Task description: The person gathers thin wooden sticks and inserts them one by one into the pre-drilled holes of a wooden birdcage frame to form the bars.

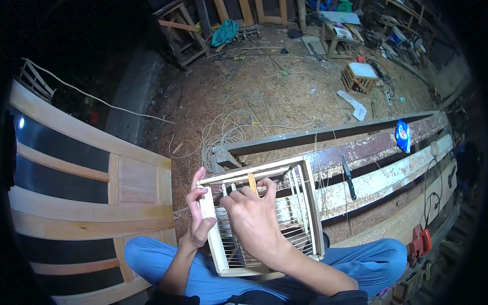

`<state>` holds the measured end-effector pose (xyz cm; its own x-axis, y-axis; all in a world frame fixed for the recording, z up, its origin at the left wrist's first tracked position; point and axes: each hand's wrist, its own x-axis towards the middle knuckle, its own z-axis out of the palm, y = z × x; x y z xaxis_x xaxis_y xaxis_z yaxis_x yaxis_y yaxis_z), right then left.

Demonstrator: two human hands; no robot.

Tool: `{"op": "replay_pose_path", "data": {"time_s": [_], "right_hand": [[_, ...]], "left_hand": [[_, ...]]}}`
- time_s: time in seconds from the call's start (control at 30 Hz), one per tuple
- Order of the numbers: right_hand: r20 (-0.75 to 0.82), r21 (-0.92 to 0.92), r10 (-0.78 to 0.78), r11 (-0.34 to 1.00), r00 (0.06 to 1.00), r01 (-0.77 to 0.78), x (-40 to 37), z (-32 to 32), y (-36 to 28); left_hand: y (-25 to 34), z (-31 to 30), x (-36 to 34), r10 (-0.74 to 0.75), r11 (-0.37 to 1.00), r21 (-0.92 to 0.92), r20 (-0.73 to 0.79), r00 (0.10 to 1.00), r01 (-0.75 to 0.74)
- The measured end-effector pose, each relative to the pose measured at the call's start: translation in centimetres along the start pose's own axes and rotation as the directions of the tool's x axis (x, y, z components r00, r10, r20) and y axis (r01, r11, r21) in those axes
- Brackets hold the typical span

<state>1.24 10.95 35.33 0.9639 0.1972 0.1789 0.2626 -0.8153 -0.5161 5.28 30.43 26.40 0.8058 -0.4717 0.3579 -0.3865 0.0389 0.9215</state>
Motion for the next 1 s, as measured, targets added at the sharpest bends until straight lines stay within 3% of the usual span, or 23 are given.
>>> {"op": "replay_pose_path", "data": {"time_s": [0.33, 0.53, 0.9, 1.0], "right_hand": [[0.064, 0.106, -0.007, 0.994, 0.998, 0.000, -0.4, -0.8, -0.4], [-0.010, 0.174, 0.001, 0.985, 1.000, 0.001, -0.8, -0.7, 0.0], [-0.011, 0.106, -0.007, 0.994, 1.000, 0.009, -0.9, -0.4, -0.9], [0.018, 0.163, 0.017, 0.986, 1.000, -0.019, -0.8, -0.7, -0.8]], "left_hand": [[0.8, 0.0, -0.6, 0.029, 0.998, 0.048, 0.021, 0.999, -0.030], [1.1, 0.3, 0.1, 0.039, 0.996, 0.077, 0.048, 0.998, -0.042], [1.8, 0.1, 0.1, 0.056, 0.987, 0.146, 0.069, 0.996, -0.065], [1.9, 0.1, 0.0, 0.054, 0.984, 0.166, 0.087, 0.995, -0.068]]}}
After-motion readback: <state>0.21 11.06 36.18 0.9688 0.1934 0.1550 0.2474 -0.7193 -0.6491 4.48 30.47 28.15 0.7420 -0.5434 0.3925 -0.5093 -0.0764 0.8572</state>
